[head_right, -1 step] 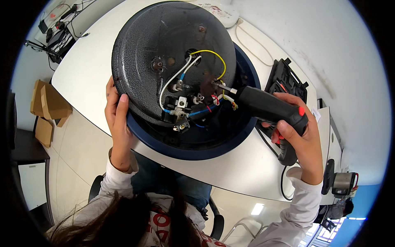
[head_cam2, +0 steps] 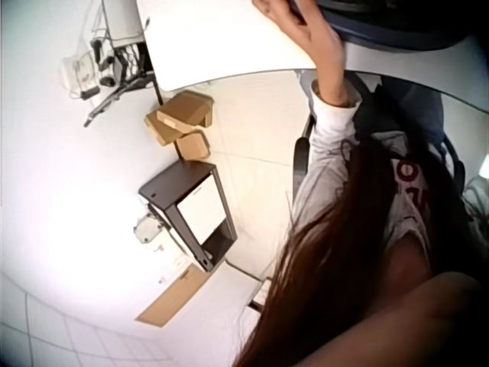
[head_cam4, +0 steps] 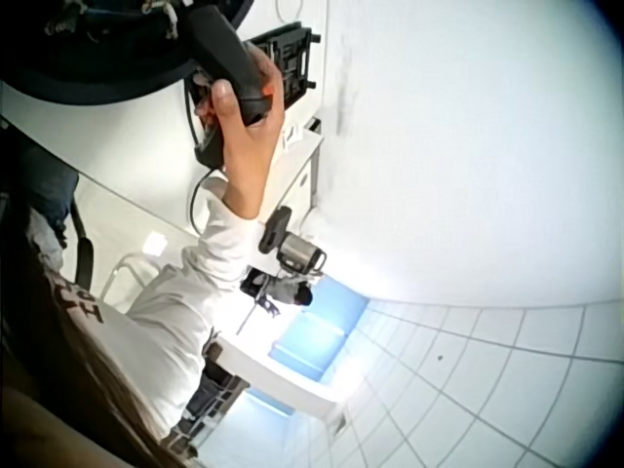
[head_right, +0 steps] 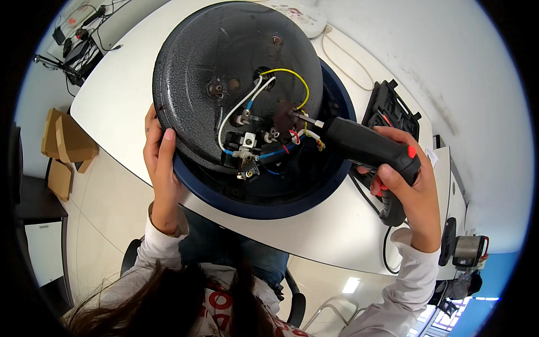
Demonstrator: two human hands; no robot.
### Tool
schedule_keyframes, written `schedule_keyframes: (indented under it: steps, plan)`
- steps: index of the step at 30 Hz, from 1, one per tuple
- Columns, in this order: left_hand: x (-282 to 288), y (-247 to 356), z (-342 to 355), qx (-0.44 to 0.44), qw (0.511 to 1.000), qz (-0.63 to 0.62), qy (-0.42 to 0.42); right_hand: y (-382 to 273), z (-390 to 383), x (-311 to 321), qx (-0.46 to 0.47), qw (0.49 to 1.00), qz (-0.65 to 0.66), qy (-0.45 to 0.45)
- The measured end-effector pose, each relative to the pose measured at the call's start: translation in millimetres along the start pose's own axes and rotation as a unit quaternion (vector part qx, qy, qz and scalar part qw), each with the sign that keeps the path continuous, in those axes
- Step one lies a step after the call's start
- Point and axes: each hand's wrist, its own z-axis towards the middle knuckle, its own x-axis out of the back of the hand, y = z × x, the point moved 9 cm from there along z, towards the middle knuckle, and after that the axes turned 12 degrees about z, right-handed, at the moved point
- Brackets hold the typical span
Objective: The person uses a power drill to remove screws from the back of a circular electronic device, then manually adjusts internal wires and components. They place the cover back on the device and secure it with screws.
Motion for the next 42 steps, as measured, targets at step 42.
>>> schedule_keyframes:
  steps: [42]
  plan:
    - [-6.5, 15.7, 4.5, 0.011, 0.985, 0.158, -0.067, -20.4, 17.9, -13.4, -0.125, 0.992, -0.006, 0.036]
